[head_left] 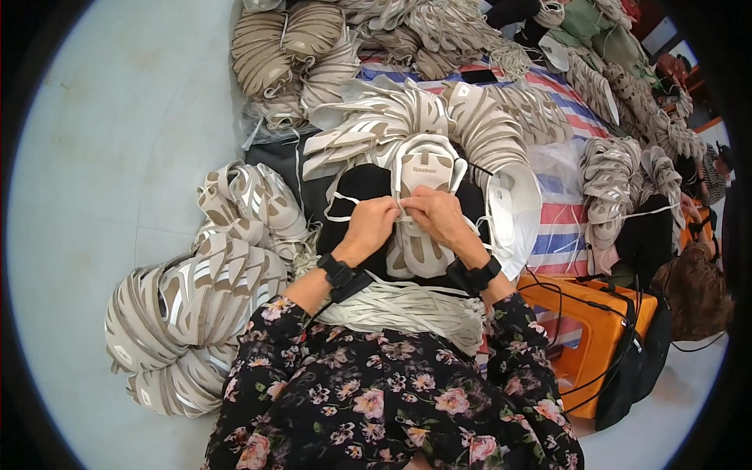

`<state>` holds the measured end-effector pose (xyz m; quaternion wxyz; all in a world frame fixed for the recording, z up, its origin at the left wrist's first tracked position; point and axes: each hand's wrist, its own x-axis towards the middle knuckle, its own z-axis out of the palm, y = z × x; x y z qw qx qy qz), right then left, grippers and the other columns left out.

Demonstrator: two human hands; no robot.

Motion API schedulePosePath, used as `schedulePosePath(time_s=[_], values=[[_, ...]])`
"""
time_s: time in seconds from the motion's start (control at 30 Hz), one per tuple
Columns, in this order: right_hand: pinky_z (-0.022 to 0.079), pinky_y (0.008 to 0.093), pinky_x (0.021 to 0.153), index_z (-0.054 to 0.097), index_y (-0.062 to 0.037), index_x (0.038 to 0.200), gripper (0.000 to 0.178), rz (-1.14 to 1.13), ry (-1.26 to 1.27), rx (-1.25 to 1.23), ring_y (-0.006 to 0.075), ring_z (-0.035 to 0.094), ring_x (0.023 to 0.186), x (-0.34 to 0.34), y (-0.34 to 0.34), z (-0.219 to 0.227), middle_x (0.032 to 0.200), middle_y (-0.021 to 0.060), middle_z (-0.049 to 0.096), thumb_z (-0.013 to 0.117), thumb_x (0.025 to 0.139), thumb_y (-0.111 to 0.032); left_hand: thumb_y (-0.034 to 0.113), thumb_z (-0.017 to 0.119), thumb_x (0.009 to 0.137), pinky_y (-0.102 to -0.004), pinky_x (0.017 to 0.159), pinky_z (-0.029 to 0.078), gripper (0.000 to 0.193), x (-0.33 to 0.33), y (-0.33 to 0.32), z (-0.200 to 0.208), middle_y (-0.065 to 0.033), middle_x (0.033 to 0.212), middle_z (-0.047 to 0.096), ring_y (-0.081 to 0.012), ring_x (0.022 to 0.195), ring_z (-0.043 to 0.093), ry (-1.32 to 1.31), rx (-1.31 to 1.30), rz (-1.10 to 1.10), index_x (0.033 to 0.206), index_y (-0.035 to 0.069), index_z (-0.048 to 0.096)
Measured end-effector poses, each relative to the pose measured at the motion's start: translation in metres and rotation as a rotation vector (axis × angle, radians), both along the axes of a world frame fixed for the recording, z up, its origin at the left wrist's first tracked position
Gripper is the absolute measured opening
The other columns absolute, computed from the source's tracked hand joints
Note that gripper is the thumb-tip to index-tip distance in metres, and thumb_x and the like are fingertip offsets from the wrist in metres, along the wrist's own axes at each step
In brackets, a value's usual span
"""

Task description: The recorder is lacing a white and tan athletic shoe while surrounded by stacks of shoe components.

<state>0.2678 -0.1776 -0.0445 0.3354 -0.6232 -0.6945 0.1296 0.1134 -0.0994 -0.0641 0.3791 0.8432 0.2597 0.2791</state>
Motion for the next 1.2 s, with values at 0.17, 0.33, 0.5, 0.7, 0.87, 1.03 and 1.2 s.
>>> schedulePosePath(time_s=[0.17,0.33,0.5,0.7,0.87,1.03,1.2], values=[[0.042,0.0367,0.055,0.062,-0.0102,0.073,0.002,-0.128,-0.049,0.125,0.0255,0.055,0.062,-0.011,0.002,-0.011,0.069,0.0055,0.053,0.061,0.072,-0.012,0.007,0.06,0.077,-0.0287,0.049,0.043,0.009,0.002,0.001,0.012,-0.0061,0.06,0.057,-0.0144,0.052,0.054,0.052,-0.52,0.174,0.079,-0.001,0.056],[0.041,0.0325,0.059,0.055,-0.0099,0.068,0.005,-0.021,-0.416,0.412,0.0207,0.055,0.068,0.038,-0.006,0.015,0.071,0.0052,0.054,0.06,0.068,-0.009,0.006,0.061,0.074,-0.0358,0.059,0.041,0.01,-0.001,-0.002,0.021,-0.0057,0.065,0.052,-0.0237,0.063,0.052,0.038,0.099,0.03,0.077,0.004,0.051],[0.044,0.0371,0.067,0.062,-0.008,0.083,0.01,-0.989,-0.535,0.281,0.0276,0.056,0.072,0.231,-0.078,0.057,0.075,0.0113,0.058,0.055,0.08,-0.013,0.005,0.058,0.076,-0.0382,0.06,0.042,0.009,0.004,0.003,0.013,-0.0118,0.064,0.054,-0.0312,0.064,0.055,0.053,-0.062,-0.135,0.081,0.004,0.05],[0.042,0.0403,0.076,0.058,-0.0034,0.097,0.026,-0.542,-0.623,0.245,0.033,0.05,0.093,0.154,-0.057,0.026,0.097,0.0139,0.056,0.059,0.071,-0.006,0.001,0.054,0.079,-0.0328,0.053,0.042,0.006,0.008,0.002,0.018,-0.0136,0.062,0.054,-0.0265,0.055,0.055,0.09,-0.366,-0.156,0.081,0.0,0.048],[0.039,0.0342,0.077,0.053,-0.0064,0.084,0.016,0.093,-0.503,0.261,0.0219,0.051,0.08,0.025,-0.004,0.018,0.079,0.0061,0.049,0.055,0.068,-0.011,-0.002,0.052,0.079,-0.024,0.049,0.042,0.004,0.005,0.005,0.014,-0.0039,0.06,0.053,-0.0091,0.054,0.051,0.073,-0.344,-0.146,0.078,-0.001,0.049],[0.04,0.0354,0.072,0.05,-0.0061,0.075,0.011,0.096,-0.581,0.301,0.0227,0.05,0.076,0.034,-0.002,0.003,0.075,0.0079,0.049,0.055,0.067,-0.011,-0.001,0.053,0.08,-0.0233,0.049,0.042,0.004,0.004,0.003,0.016,-0.0027,0.061,0.053,-0.0077,0.054,0.051,0.089,-0.437,-0.146,0.079,0.0,0.049],[0.043,0.0412,0.069,0.057,-0.0058,0.081,0.016,-0.63,-0.487,0.207,0.0293,0.054,0.074,0.157,-0.02,0.027,0.074,0.0109,0.054,0.058,0.064,-0.006,0.001,0.051,0.08,-0.0261,0.052,0.045,0.004,0.006,0.003,0.02,-0.0062,0.062,0.056,-0.012,0.055,0.056,0.117,-0.459,-0.196,0.081,-0.002,0.05]])
